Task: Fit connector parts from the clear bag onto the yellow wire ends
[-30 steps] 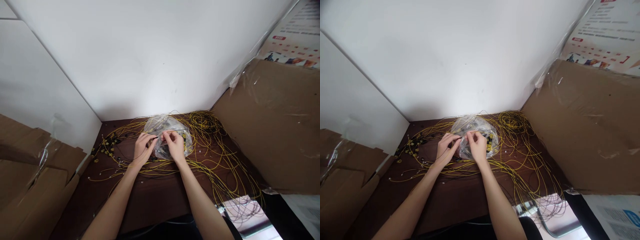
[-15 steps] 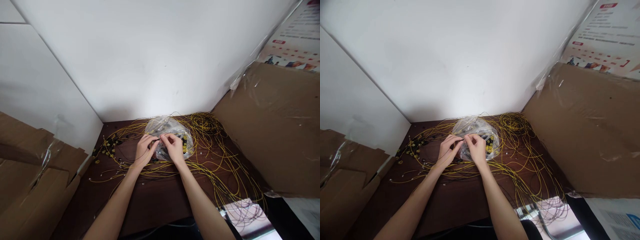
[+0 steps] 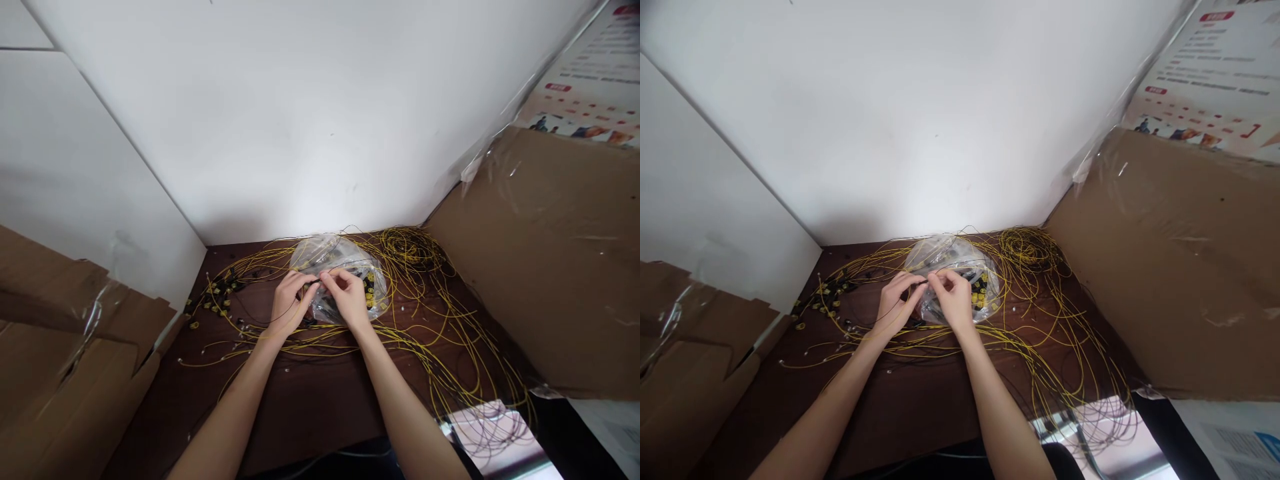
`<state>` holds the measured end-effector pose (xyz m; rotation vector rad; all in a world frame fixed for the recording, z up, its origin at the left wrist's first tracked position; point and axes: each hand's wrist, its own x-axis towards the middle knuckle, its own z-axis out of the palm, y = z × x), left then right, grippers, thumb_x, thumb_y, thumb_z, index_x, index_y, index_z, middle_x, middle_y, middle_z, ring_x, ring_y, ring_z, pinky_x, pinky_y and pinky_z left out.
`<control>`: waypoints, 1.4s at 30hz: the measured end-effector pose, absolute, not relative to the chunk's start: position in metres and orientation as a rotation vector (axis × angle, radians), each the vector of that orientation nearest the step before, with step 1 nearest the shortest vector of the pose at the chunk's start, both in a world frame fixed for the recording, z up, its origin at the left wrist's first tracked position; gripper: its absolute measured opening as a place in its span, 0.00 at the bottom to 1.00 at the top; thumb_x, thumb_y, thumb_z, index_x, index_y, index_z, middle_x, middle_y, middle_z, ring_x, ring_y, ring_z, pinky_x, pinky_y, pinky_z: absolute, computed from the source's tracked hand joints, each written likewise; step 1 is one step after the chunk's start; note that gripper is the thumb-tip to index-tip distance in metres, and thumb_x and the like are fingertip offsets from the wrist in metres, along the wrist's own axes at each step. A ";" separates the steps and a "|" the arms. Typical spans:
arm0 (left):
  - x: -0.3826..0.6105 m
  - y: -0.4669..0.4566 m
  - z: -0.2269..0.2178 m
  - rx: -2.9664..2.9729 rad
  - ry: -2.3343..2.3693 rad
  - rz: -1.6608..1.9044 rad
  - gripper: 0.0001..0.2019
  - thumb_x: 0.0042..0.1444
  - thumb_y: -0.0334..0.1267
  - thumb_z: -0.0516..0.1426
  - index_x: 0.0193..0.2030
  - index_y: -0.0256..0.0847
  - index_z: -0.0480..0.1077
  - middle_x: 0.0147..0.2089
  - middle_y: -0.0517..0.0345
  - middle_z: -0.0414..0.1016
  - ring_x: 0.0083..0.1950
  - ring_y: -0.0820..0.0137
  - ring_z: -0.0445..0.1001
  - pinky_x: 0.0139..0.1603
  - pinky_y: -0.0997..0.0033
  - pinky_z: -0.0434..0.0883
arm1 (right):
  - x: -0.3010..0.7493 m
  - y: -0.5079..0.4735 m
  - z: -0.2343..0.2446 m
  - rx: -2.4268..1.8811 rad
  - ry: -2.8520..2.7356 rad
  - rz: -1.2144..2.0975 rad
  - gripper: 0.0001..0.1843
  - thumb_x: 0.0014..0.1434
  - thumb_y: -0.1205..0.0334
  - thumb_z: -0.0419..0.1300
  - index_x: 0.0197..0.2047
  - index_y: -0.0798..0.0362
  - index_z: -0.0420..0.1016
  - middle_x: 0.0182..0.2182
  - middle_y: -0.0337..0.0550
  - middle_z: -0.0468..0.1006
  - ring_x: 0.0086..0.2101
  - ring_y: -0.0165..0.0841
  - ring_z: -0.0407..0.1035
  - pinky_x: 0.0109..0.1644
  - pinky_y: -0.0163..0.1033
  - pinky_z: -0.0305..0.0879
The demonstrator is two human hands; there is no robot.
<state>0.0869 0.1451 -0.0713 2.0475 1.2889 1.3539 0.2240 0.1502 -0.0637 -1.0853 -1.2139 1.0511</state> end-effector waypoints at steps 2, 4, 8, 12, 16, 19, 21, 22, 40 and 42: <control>0.087 0.145 -0.070 2.044 1.278 1.356 0.07 0.56 0.38 0.55 0.36 0.40 0.73 0.34 0.55 0.74 0.38 0.69 0.69 0.41 0.68 0.68 | 0.224 0.150 -0.065 -1.089 -1.253 1.021 0.14 0.51 0.52 0.60 0.28 0.56 0.73 0.26 0.42 0.76 0.27 0.31 0.68 0.31 0.35 0.66; 0.088 0.145 -0.070 2.044 1.253 1.369 0.07 0.56 0.37 0.55 0.36 0.40 0.74 0.35 0.55 0.75 0.39 0.68 0.70 0.43 0.68 0.68 | 0.225 0.150 -0.065 -1.104 -1.240 0.990 0.14 0.51 0.52 0.60 0.27 0.56 0.73 0.24 0.41 0.75 0.26 0.31 0.68 0.31 0.35 0.65; 0.088 0.145 -0.069 2.044 1.213 1.404 0.06 0.56 0.37 0.56 0.37 0.40 0.74 0.36 0.54 0.75 0.41 0.68 0.70 0.46 0.66 0.68 | 0.227 0.149 -0.062 -1.118 -1.120 0.963 0.15 0.51 0.51 0.60 0.27 0.56 0.71 0.22 0.40 0.73 0.24 0.31 0.68 0.29 0.35 0.65; 0.088 0.146 -0.071 2.037 1.237 1.412 0.06 0.56 0.37 0.56 0.36 0.40 0.74 0.36 0.54 0.75 0.40 0.68 0.70 0.45 0.66 0.68 | 0.227 0.149 -0.058 -1.110 -1.038 0.955 0.16 0.51 0.49 0.60 0.27 0.55 0.70 0.21 0.39 0.72 0.23 0.30 0.68 0.28 0.35 0.65; 0.087 0.145 -0.073 2.026 1.281 1.394 0.07 0.56 0.38 0.56 0.37 0.40 0.74 0.35 0.55 0.75 0.38 0.69 0.71 0.42 0.68 0.68 | 0.225 0.149 -0.059 -1.066 -1.099 1.057 0.16 0.50 0.49 0.61 0.32 0.55 0.72 0.28 0.42 0.76 0.24 0.29 0.68 0.28 0.34 0.66; 0.087 0.145 -0.073 2.030 1.289 1.374 0.07 0.56 0.38 0.56 0.37 0.40 0.74 0.34 0.55 0.75 0.36 0.69 0.70 0.41 0.68 0.68 | 0.224 0.150 -0.063 -1.056 -1.219 1.083 0.15 0.50 0.51 0.61 0.30 0.56 0.73 0.29 0.43 0.76 0.25 0.29 0.67 0.29 0.34 0.65; 0.087 0.145 -0.072 2.032 1.292 1.372 0.08 0.56 0.39 0.55 0.37 0.40 0.74 0.34 0.55 0.75 0.37 0.69 0.70 0.41 0.68 0.68 | 0.224 0.150 -0.065 -1.079 -1.262 1.046 0.15 0.51 0.51 0.60 0.27 0.56 0.73 0.25 0.41 0.75 0.25 0.29 0.67 0.29 0.34 0.65; 0.087 0.145 -0.072 2.034 1.291 1.371 0.08 0.56 0.39 0.55 0.37 0.40 0.74 0.34 0.55 0.75 0.37 0.69 0.70 0.41 0.68 0.68 | 0.224 0.150 -0.065 -1.091 -1.265 1.022 0.15 0.52 0.50 0.60 0.26 0.56 0.73 0.23 0.40 0.74 0.25 0.30 0.67 0.30 0.35 0.65; 0.087 0.145 -0.071 2.034 1.285 1.381 0.08 0.57 0.39 0.55 0.37 0.41 0.74 0.35 0.55 0.75 0.37 0.69 0.70 0.42 0.68 0.68 | 0.225 0.152 -0.067 -1.102 -1.180 1.113 0.19 0.49 0.48 0.61 0.34 0.57 0.73 0.27 0.43 0.77 0.24 0.30 0.69 0.28 0.35 0.67; 0.088 0.146 -0.071 2.044 1.283 1.365 0.08 0.57 0.39 0.55 0.37 0.41 0.74 0.34 0.55 0.74 0.37 0.69 0.69 0.41 0.68 0.68 | 0.224 0.152 -0.068 -1.113 -1.243 1.097 0.18 0.50 0.48 0.61 0.33 0.56 0.73 0.27 0.43 0.77 0.25 0.31 0.70 0.29 0.35 0.67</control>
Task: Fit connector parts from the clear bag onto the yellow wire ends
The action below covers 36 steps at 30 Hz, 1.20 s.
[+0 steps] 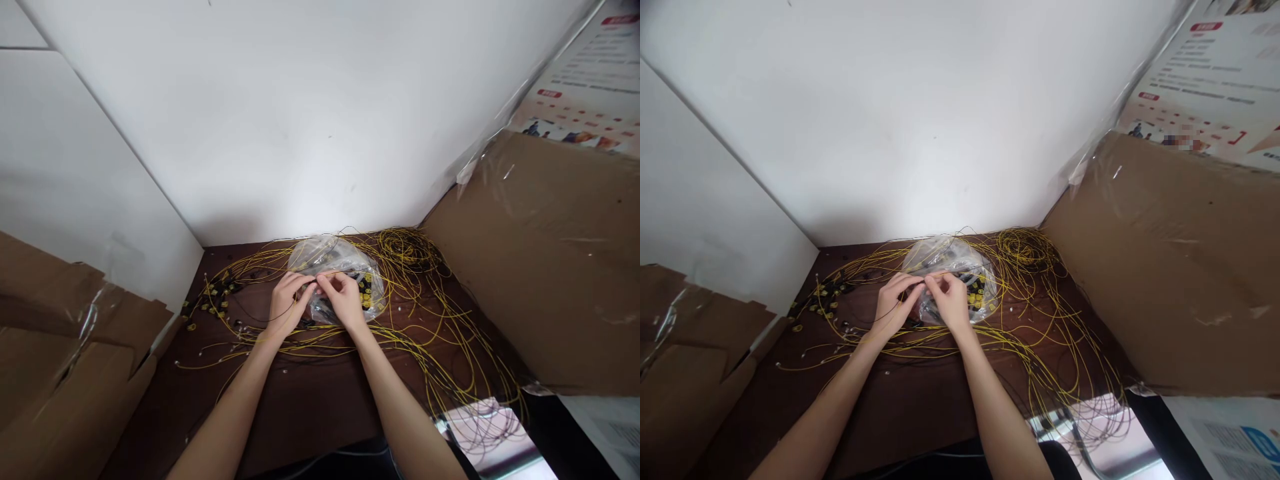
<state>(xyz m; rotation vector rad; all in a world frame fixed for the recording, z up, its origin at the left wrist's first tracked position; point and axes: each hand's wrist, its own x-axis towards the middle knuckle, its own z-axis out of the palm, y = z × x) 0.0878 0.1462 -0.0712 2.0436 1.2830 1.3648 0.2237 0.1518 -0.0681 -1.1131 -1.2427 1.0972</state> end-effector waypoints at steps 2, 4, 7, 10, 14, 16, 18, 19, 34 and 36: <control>0.088 0.147 -0.072 2.048 1.277 1.364 0.08 0.57 0.39 0.55 0.37 0.41 0.74 0.35 0.55 0.75 0.38 0.68 0.70 0.41 0.68 0.68 | 0.224 0.152 -0.069 -1.108 -1.254 1.083 0.17 0.51 0.48 0.60 0.31 0.56 0.74 0.26 0.42 0.77 0.25 0.31 0.70 0.30 0.36 0.67; 0.088 0.147 -0.073 2.051 1.274 1.368 0.08 0.57 0.38 0.55 0.38 0.41 0.74 0.35 0.55 0.75 0.38 0.68 0.70 0.42 0.68 0.68 | 0.225 0.152 -0.069 -1.099 -1.227 1.094 0.17 0.51 0.49 0.60 0.30 0.56 0.73 0.26 0.42 0.76 0.25 0.31 0.70 0.30 0.36 0.68; 0.088 0.147 -0.074 2.058 1.285 1.372 0.08 0.57 0.38 0.55 0.38 0.41 0.74 0.36 0.54 0.75 0.39 0.68 0.70 0.41 0.68 0.68 | 0.226 0.152 -0.068 -1.107 -1.151 1.115 0.17 0.52 0.49 0.60 0.30 0.56 0.71 0.25 0.43 0.77 0.24 0.31 0.70 0.29 0.36 0.68; 0.088 0.147 -0.075 2.076 1.286 1.383 0.07 0.56 0.37 0.55 0.38 0.41 0.74 0.35 0.55 0.75 0.39 0.68 0.70 0.41 0.68 0.68 | 0.225 0.151 -0.068 -1.095 -1.096 1.112 0.17 0.53 0.49 0.59 0.31 0.56 0.69 0.24 0.42 0.77 0.22 0.30 0.70 0.29 0.35 0.68; 0.087 0.146 -0.074 2.091 1.282 1.398 0.07 0.56 0.37 0.56 0.38 0.41 0.74 0.36 0.55 0.75 0.39 0.68 0.69 0.42 0.67 0.68 | 0.223 0.150 -0.066 -1.044 -1.098 1.130 0.16 0.53 0.50 0.59 0.32 0.56 0.69 0.24 0.41 0.76 0.22 0.30 0.70 0.29 0.35 0.68; 0.087 0.146 -0.074 2.090 1.288 1.398 0.07 0.56 0.37 0.56 0.38 0.40 0.74 0.36 0.55 0.75 0.39 0.68 0.69 0.42 0.67 0.68 | 0.222 0.149 -0.066 -1.030 -1.113 1.152 0.15 0.51 0.51 0.61 0.33 0.56 0.70 0.24 0.41 0.76 0.24 0.30 0.71 0.30 0.35 0.68; 0.087 0.146 -0.073 2.093 1.291 1.398 0.07 0.56 0.37 0.56 0.38 0.40 0.74 0.35 0.55 0.75 0.39 0.68 0.69 0.42 0.67 0.68 | 0.222 0.149 -0.066 -1.029 -1.142 1.162 0.15 0.50 0.52 0.62 0.33 0.56 0.72 0.25 0.41 0.76 0.25 0.31 0.71 0.31 0.36 0.69; 0.087 0.146 -0.073 2.095 1.293 1.402 0.07 0.56 0.37 0.56 0.38 0.40 0.74 0.35 0.55 0.75 0.39 0.68 0.69 0.42 0.67 0.68 | 0.222 0.150 -0.067 -1.035 -1.160 1.162 0.15 0.49 0.52 0.63 0.33 0.56 0.72 0.25 0.41 0.76 0.26 0.32 0.71 0.32 0.36 0.69; 0.087 0.146 -0.072 2.149 1.296 1.481 0.06 0.55 0.35 0.57 0.37 0.42 0.75 0.38 0.55 0.76 0.43 0.66 0.68 0.47 0.63 0.68 | 0.222 0.149 -0.068 -1.075 -1.116 1.144 0.15 0.54 0.48 0.57 0.36 0.52 0.65 0.25 0.38 0.76 0.21 0.30 0.70 0.26 0.34 0.67; 0.087 0.147 -0.072 2.167 1.316 1.503 0.06 0.54 0.34 0.57 0.37 0.42 0.75 0.39 0.55 0.77 0.46 0.65 0.67 0.50 0.60 0.67 | 0.221 0.148 -0.067 -1.063 -1.145 1.156 0.15 0.53 0.50 0.59 0.36 0.53 0.67 0.25 0.38 0.75 0.22 0.30 0.70 0.27 0.34 0.68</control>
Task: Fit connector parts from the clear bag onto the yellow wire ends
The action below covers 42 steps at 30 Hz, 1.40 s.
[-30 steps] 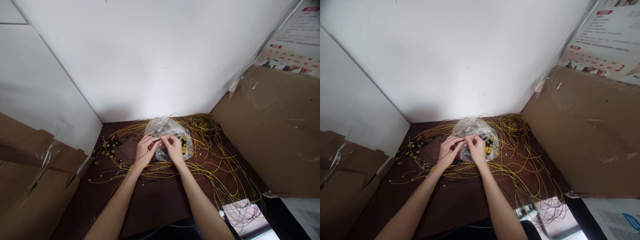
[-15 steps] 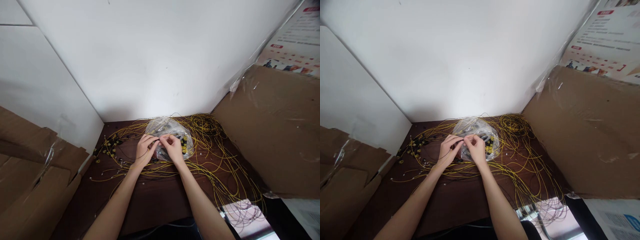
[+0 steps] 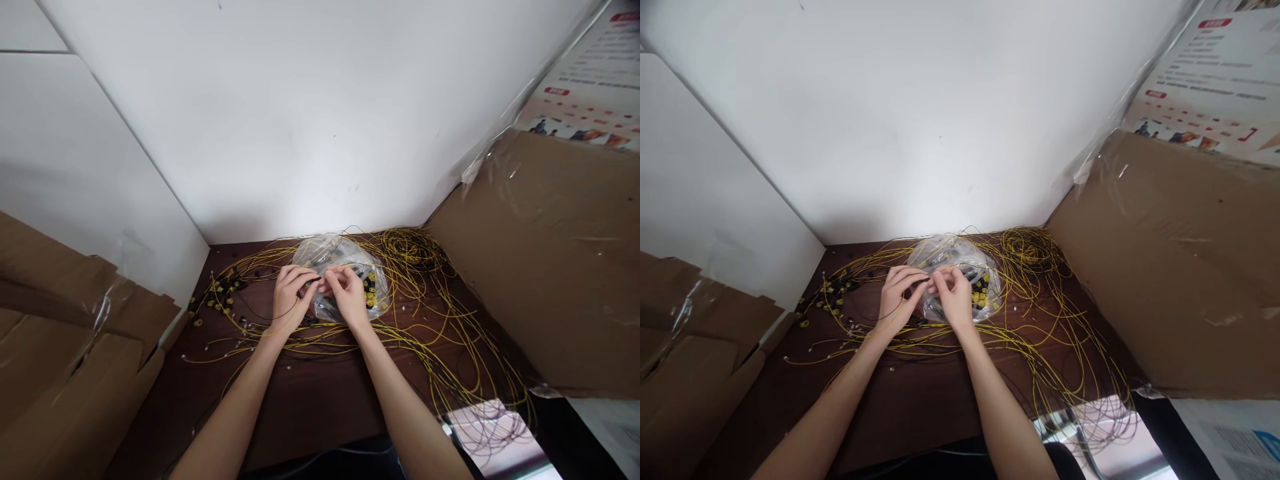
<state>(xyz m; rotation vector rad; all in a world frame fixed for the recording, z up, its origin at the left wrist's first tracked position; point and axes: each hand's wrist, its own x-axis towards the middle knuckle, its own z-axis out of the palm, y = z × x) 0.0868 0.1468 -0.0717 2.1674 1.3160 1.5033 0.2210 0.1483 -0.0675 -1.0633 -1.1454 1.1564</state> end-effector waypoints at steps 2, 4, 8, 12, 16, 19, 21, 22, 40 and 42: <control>0.086 0.147 -0.072 2.186 1.329 1.523 0.05 0.54 0.34 0.58 0.37 0.43 0.75 0.41 0.55 0.77 0.49 0.64 0.66 0.52 0.58 0.66 | 0.221 0.148 -0.067 -1.053 -1.189 1.157 0.14 0.52 0.52 0.60 0.34 0.54 0.69 0.25 0.39 0.75 0.24 0.30 0.71 0.29 0.35 0.68; 0.086 0.148 -0.073 2.199 1.323 1.542 0.05 0.53 0.33 0.58 0.36 0.42 0.75 0.43 0.55 0.77 0.52 0.63 0.65 0.54 0.57 0.65 | 0.220 0.148 -0.066 -1.054 -1.226 1.139 0.12 0.51 0.53 0.61 0.31 0.54 0.70 0.25 0.39 0.75 0.26 0.31 0.71 0.31 0.35 0.68; 0.087 0.149 -0.075 2.180 1.281 1.534 0.05 0.54 0.33 0.57 0.37 0.42 0.74 0.42 0.54 0.77 0.53 0.63 0.67 0.55 0.56 0.65 | 0.220 0.148 -0.066 -1.061 -1.231 1.117 0.11 0.51 0.54 0.61 0.29 0.54 0.70 0.26 0.39 0.75 0.26 0.31 0.71 0.32 0.36 0.68; 0.088 0.148 -0.074 2.141 1.306 1.494 0.05 0.55 0.35 0.57 0.36 0.40 0.73 0.37 0.54 0.75 0.45 0.65 0.69 0.48 0.61 0.68 | 0.220 0.148 -0.066 -1.050 -1.206 1.135 0.11 0.51 0.53 0.61 0.30 0.53 0.69 0.25 0.39 0.74 0.26 0.31 0.70 0.31 0.36 0.67; 0.087 0.146 -0.073 2.142 1.316 1.463 0.05 0.55 0.35 0.56 0.35 0.40 0.72 0.34 0.55 0.74 0.40 0.67 0.68 0.44 0.65 0.68 | 0.220 0.148 -0.068 -1.055 -1.226 1.127 0.11 0.52 0.53 0.60 0.31 0.54 0.70 0.24 0.39 0.74 0.26 0.32 0.70 0.31 0.36 0.67; 0.087 0.146 -0.073 2.131 1.308 1.455 0.05 0.55 0.36 0.56 0.36 0.40 0.72 0.34 0.55 0.74 0.39 0.67 0.67 0.43 0.66 0.67 | 0.221 0.148 -0.069 -1.060 -1.251 1.103 0.11 0.52 0.54 0.60 0.30 0.54 0.71 0.25 0.39 0.74 0.26 0.31 0.69 0.32 0.36 0.67; 0.087 0.146 -0.073 2.121 1.305 1.451 0.05 0.56 0.37 0.56 0.36 0.40 0.72 0.33 0.56 0.73 0.38 0.68 0.67 0.42 0.66 0.67 | 0.220 0.148 -0.069 -1.059 -1.259 1.096 0.11 0.52 0.55 0.60 0.30 0.54 0.71 0.25 0.39 0.75 0.26 0.31 0.70 0.33 0.36 0.67; 0.087 0.146 -0.073 2.118 1.306 1.447 0.05 0.56 0.37 0.56 0.35 0.40 0.72 0.32 0.56 0.73 0.38 0.68 0.66 0.41 0.66 0.67 | 0.220 0.148 -0.068 -1.060 -1.257 1.093 0.10 0.52 0.55 0.60 0.30 0.54 0.71 0.25 0.39 0.75 0.26 0.31 0.70 0.33 0.36 0.67; 0.088 0.144 -0.075 1.968 1.313 1.357 0.08 0.58 0.38 0.53 0.36 0.40 0.72 0.35 0.57 0.75 0.35 0.71 0.73 0.38 0.73 0.69 | 0.220 0.147 -0.066 -1.085 -1.267 1.091 0.12 0.51 0.53 0.61 0.31 0.54 0.72 0.26 0.40 0.75 0.27 0.31 0.69 0.32 0.36 0.67; 0.089 0.144 -0.074 1.965 1.312 1.345 0.08 0.57 0.38 0.54 0.36 0.39 0.72 0.34 0.57 0.75 0.33 0.72 0.72 0.36 0.74 0.69 | 0.220 0.146 -0.068 -1.107 -1.288 1.064 0.12 0.51 0.53 0.60 0.30 0.54 0.71 0.25 0.40 0.76 0.27 0.31 0.70 0.33 0.36 0.67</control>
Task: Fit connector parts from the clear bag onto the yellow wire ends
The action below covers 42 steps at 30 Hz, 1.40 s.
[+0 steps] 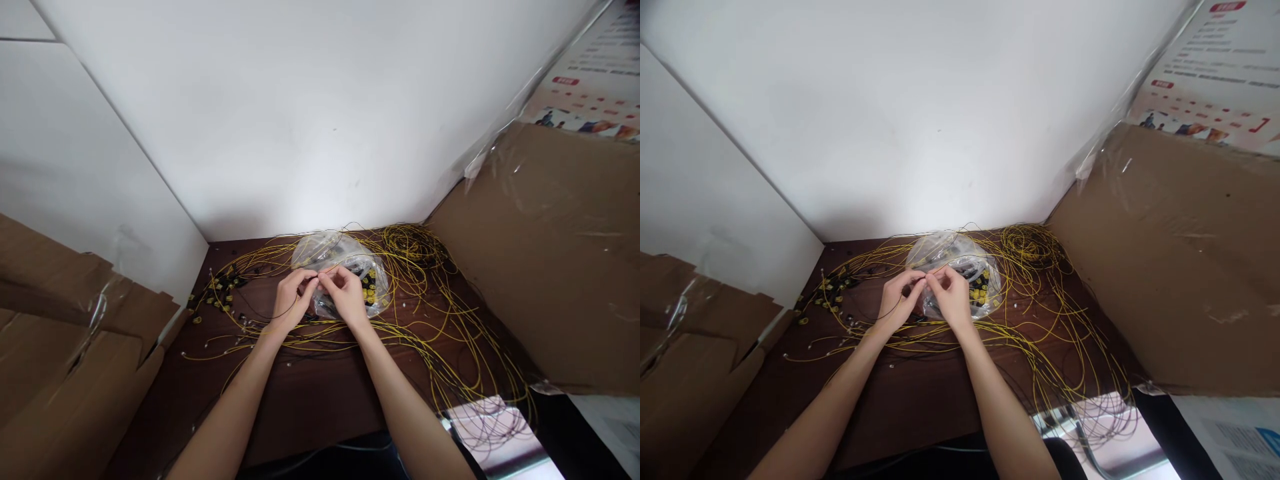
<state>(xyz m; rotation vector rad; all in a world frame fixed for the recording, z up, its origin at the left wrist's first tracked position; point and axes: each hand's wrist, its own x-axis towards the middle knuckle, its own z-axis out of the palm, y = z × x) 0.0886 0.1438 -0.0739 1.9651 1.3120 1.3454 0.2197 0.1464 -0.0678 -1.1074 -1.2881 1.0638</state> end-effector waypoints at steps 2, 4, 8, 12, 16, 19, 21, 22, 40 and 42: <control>0.089 0.143 -0.073 1.956 1.316 1.341 0.07 0.57 0.38 0.54 0.36 0.39 0.72 0.33 0.58 0.76 0.32 0.73 0.72 0.35 0.75 0.68 | 0.220 0.146 -0.069 -1.129 -1.288 1.058 0.12 0.53 0.52 0.59 0.31 0.53 0.70 0.25 0.40 0.76 0.27 0.32 0.70 0.34 0.37 0.68; 0.090 0.143 -0.073 1.947 1.323 1.345 0.07 0.57 0.38 0.54 0.35 0.39 0.73 0.34 0.58 0.76 0.33 0.73 0.72 0.35 0.75 0.68 | 0.220 0.146 -0.068 -1.121 -1.266 1.072 0.12 0.54 0.52 0.58 0.32 0.53 0.69 0.25 0.39 0.76 0.26 0.32 0.71 0.33 0.36 0.68; 0.090 0.144 -0.072 1.944 1.333 1.349 0.07 0.57 0.38 0.54 0.35 0.39 0.72 0.34 0.58 0.76 0.34 0.72 0.73 0.35 0.75 0.68 | 0.220 0.146 -0.067 -1.073 -1.192 1.103 0.12 0.55 0.52 0.57 0.34 0.52 0.65 0.25 0.39 0.76 0.23 0.30 0.70 0.30 0.35 0.67; 0.090 0.144 -0.073 1.944 1.328 1.349 0.07 0.57 0.39 0.54 0.35 0.39 0.72 0.34 0.58 0.76 0.33 0.73 0.73 0.34 0.75 0.68 | 0.220 0.146 -0.066 -1.064 -1.175 1.121 0.13 0.55 0.51 0.57 0.35 0.52 0.65 0.25 0.39 0.76 0.23 0.30 0.70 0.29 0.35 0.67; 0.090 0.143 -0.072 1.939 1.322 1.357 0.08 0.57 0.39 0.54 0.35 0.40 0.72 0.34 0.58 0.76 0.33 0.73 0.73 0.33 0.75 0.68 | 0.219 0.146 -0.067 -1.065 -1.213 1.134 0.14 0.52 0.51 0.60 0.35 0.53 0.69 0.24 0.39 0.76 0.25 0.32 0.71 0.31 0.36 0.68; 0.090 0.144 -0.072 1.942 1.322 1.348 0.08 0.57 0.39 0.54 0.35 0.40 0.72 0.34 0.58 0.76 0.33 0.72 0.73 0.34 0.75 0.68 | 0.219 0.147 -0.068 -1.084 -1.235 1.133 0.13 0.52 0.51 0.60 0.31 0.54 0.69 0.24 0.40 0.76 0.26 0.32 0.71 0.32 0.36 0.68; 0.090 0.144 -0.072 1.949 1.319 1.344 0.08 0.58 0.39 0.53 0.35 0.40 0.72 0.34 0.57 0.76 0.33 0.72 0.73 0.33 0.75 0.68 | 0.219 0.147 -0.068 -1.079 -1.218 1.142 0.14 0.53 0.51 0.59 0.31 0.54 0.68 0.24 0.40 0.76 0.25 0.31 0.71 0.32 0.36 0.68; 0.090 0.144 -0.072 1.951 1.317 1.345 0.08 0.58 0.40 0.53 0.35 0.40 0.72 0.34 0.57 0.76 0.33 0.72 0.73 0.34 0.75 0.69 | 0.219 0.147 -0.068 -1.074 -1.206 1.144 0.14 0.53 0.50 0.59 0.32 0.53 0.68 0.24 0.39 0.76 0.24 0.31 0.71 0.31 0.36 0.68; 0.090 0.144 -0.072 1.936 1.299 1.352 0.08 0.57 0.39 0.54 0.36 0.40 0.73 0.35 0.57 0.76 0.36 0.70 0.74 0.38 0.73 0.69 | 0.220 0.148 -0.069 -1.085 -1.216 1.142 0.14 0.52 0.50 0.60 0.30 0.54 0.68 0.24 0.39 0.75 0.25 0.31 0.71 0.32 0.36 0.68; 0.090 0.144 -0.073 1.936 1.305 1.346 0.08 0.57 0.39 0.54 0.36 0.40 0.73 0.35 0.57 0.76 0.36 0.71 0.74 0.38 0.73 0.69 | 0.220 0.148 -0.069 -1.083 -1.194 1.145 0.14 0.52 0.50 0.59 0.31 0.53 0.67 0.24 0.39 0.75 0.24 0.31 0.71 0.30 0.35 0.68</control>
